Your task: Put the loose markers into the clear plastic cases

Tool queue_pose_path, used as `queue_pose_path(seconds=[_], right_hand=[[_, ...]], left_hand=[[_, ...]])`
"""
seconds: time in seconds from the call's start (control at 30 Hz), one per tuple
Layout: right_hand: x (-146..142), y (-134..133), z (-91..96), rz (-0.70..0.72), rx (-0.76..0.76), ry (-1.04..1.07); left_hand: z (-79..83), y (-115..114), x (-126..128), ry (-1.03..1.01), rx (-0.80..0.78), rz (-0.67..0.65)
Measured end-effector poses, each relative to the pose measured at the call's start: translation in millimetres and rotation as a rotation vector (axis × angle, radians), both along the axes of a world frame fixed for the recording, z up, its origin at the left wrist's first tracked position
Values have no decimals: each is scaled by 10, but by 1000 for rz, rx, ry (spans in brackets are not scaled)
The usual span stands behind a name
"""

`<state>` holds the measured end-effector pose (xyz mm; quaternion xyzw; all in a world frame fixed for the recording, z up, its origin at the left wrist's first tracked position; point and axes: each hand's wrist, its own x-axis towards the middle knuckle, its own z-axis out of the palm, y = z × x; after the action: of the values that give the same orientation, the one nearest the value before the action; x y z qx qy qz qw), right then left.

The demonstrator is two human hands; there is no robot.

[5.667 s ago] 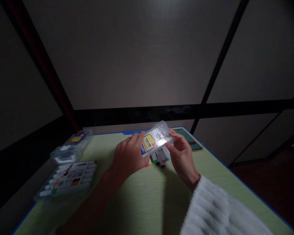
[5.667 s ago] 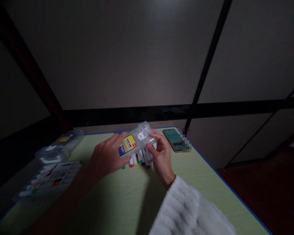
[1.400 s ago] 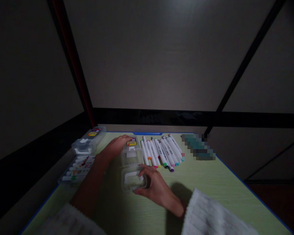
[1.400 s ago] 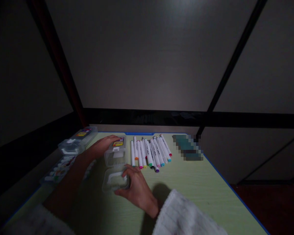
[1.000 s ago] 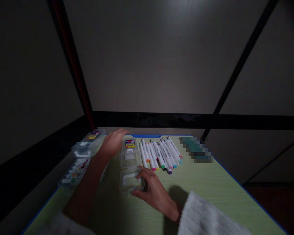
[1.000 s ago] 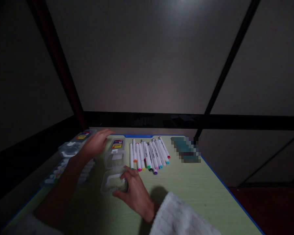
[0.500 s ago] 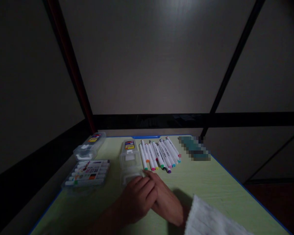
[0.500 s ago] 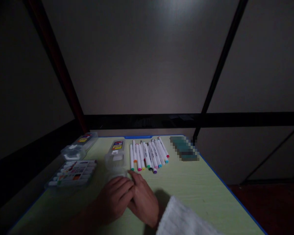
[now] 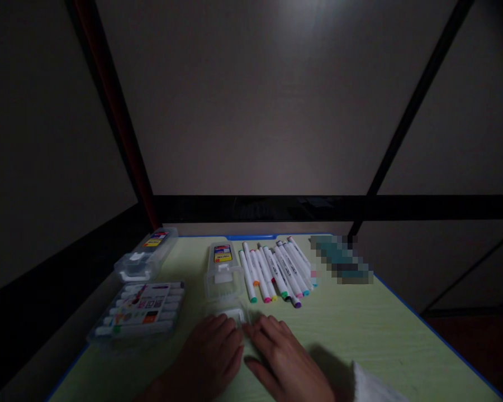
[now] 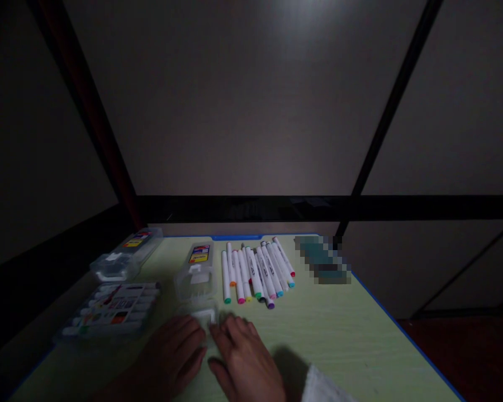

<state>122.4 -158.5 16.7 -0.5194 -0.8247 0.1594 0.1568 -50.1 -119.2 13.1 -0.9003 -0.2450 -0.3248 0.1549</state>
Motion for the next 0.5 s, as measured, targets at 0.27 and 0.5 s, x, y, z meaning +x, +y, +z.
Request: queue_pose_path(seconds=[0.27, 0.5], right_hand=[[0, 79, 13, 13, -53, -20], [-9, 44, 59, -1, -43, -2]], left_hand=[[-107, 104, -76, 96, -75, -7], [-134, 99, -86, 24, -146, 88]])
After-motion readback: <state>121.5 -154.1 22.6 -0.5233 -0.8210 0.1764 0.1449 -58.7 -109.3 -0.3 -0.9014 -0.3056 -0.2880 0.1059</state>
